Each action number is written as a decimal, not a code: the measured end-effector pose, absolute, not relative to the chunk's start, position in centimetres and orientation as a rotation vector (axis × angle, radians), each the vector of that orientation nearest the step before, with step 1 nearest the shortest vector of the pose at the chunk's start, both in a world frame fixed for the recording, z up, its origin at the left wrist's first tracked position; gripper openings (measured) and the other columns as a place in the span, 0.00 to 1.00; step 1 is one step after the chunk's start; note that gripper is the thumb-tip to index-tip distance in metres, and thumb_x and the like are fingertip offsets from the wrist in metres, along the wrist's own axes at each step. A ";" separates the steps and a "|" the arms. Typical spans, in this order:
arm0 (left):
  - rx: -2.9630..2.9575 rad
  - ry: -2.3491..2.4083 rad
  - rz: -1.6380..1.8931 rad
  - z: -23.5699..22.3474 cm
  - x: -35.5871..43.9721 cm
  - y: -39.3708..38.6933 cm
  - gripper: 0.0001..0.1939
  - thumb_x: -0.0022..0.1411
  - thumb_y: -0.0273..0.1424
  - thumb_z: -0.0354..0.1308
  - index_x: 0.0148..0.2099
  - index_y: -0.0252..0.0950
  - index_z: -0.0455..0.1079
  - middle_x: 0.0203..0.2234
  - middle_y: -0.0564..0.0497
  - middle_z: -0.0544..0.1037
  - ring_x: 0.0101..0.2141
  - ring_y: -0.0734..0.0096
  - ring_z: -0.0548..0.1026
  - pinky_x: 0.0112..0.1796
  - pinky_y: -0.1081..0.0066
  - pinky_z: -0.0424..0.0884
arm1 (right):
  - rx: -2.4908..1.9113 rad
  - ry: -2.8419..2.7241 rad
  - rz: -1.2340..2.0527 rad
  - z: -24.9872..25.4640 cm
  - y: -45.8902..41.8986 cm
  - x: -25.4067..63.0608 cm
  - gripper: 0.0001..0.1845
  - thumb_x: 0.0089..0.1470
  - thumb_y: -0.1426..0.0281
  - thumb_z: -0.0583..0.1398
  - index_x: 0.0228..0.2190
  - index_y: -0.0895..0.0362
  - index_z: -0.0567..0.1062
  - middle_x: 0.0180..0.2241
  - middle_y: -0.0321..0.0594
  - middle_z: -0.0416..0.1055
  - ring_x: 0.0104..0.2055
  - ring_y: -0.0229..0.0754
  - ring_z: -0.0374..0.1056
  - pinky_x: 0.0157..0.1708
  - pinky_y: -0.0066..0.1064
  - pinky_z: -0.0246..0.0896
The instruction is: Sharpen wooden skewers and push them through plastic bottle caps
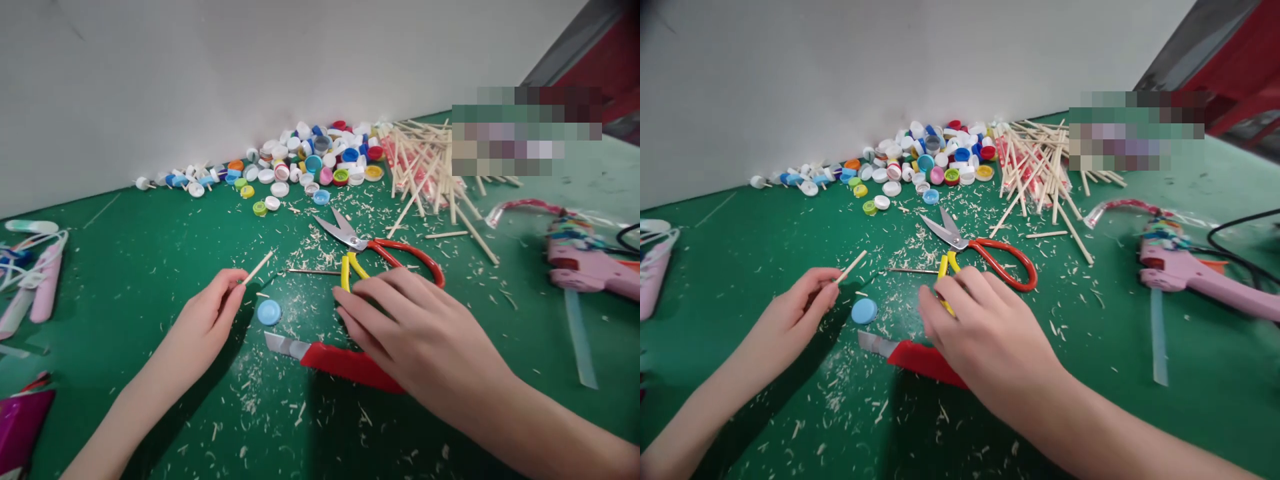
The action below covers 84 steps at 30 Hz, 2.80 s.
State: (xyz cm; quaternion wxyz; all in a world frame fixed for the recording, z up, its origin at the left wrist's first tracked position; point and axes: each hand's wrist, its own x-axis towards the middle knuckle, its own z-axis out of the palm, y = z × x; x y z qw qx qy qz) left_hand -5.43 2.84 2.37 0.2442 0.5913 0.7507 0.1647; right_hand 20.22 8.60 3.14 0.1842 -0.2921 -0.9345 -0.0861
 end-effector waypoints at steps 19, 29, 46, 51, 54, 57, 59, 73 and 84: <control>2.227 1.885 0.384 0.4 -4.3 1.9 0.19 0.61 0.46 0.50 0.48 0.39 0.64 0.36 0.49 0.72 0.37 0.67 0.68 0.34 0.70 0.62 | -1.051 -2.937 -0.449 1.5 11.2 16.6 0.10 0.59 0.76 0.49 0.34 0.61 0.70 0.34 0.49 0.67 0.37 0.48 0.55 0.36 0.39 0.53; 2.294 1.861 0.378 -0.2 -4.6 2.2 0.14 0.63 0.40 0.48 0.45 0.37 0.63 0.37 0.48 0.70 0.37 0.66 0.64 0.38 0.66 0.61 | -0.909 -2.869 -0.232 1.2 11.6 17.7 0.11 0.60 0.71 0.49 0.36 0.59 0.71 0.38 0.48 0.68 0.43 0.50 0.56 0.41 0.42 0.54; 2.167 1.735 0.502 0.2 -4.4 1.6 0.18 0.60 0.45 0.52 0.45 0.39 0.66 0.35 0.49 0.72 0.37 0.67 0.66 0.38 0.68 0.64 | -1.077 -2.503 0.426 1.2 11.7 16.9 0.08 0.63 0.70 0.45 0.35 0.56 0.61 0.35 0.44 0.65 0.38 0.44 0.61 0.37 0.37 0.58; 2.234 1.682 0.481 0.3 -4.2 1.7 0.16 0.62 0.44 0.51 0.44 0.38 0.66 0.37 0.49 0.72 0.38 0.67 0.66 0.37 0.68 0.63 | -0.971 -2.270 0.554 2.1 10.5 17.2 0.02 0.63 0.69 0.47 0.37 0.54 0.58 0.31 0.37 0.62 0.28 0.36 0.60 0.26 0.30 0.58; 2.221 1.717 0.472 0.2 -4.2 1.8 0.16 0.63 0.44 0.50 0.46 0.39 0.66 0.38 0.50 0.72 0.39 0.67 0.66 0.38 0.68 0.62 | -0.947 -2.255 0.593 2.2 10.3 17.8 0.02 0.61 0.72 0.49 0.37 0.52 0.58 0.25 0.31 0.60 0.22 0.34 0.57 0.20 0.27 0.55; 2.180 1.739 0.454 0.0 -4.3 1.9 0.17 0.63 0.45 0.50 0.47 0.40 0.65 0.39 0.50 0.71 0.40 0.67 0.65 0.38 0.68 0.62 | -0.941 -2.349 0.568 2.5 10.3 18.2 0.06 0.58 0.75 0.51 0.37 0.52 0.60 0.20 0.27 0.59 0.18 0.31 0.55 0.18 0.25 0.52; 2.157 1.750 0.448 -0.1 -4.2 2.0 0.17 0.63 0.46 0.49 0.47 0.40 0.65 0.39 0.50 0.71 0.40 0.66 0.64 0.39 0.68 0.62 | -0.923 -2.407 0.512 2.8 10.3 18.1 0.06 0.56 0.75 0.53 0.36 0.53 0.62 0.20 0.27 0.61 0.18 0.31 0.56 0.18 0.24 0.52; 2.143 1.745 0.486 -0.5 -4.1 2.1 0.18 0.64 0.45 0.48 0.52 0.46 0.64 0.40 0.52 0.70 0.41 0.67 0.63 0.41 0.66 0.61 | -0.496 -2.888 0.089 3.5 10.8 17.9 0.15 0.64 0.68 0.50 0.35 0.55 0.76 0.24 0.36 0.68 0.25 0.35 0.61 0.26 0.30 0.51; 2.174 1.720 0.492 -0.7 -4.3 2.2 0.18 0.64 0.45 0.48 0.53 0.45 0.64 0.39 0.52 0.70 0.40 0.67 0.62 0.40 0.66 0.62 | -0.462 -3.160 -0.038 5.6 10.9 16.6 0.12 0.62 0.70 0.50 0.33 0.54 0.72 0.23 0.34 0.64 0.24 0.37 0.58 0.26 0.33 0.47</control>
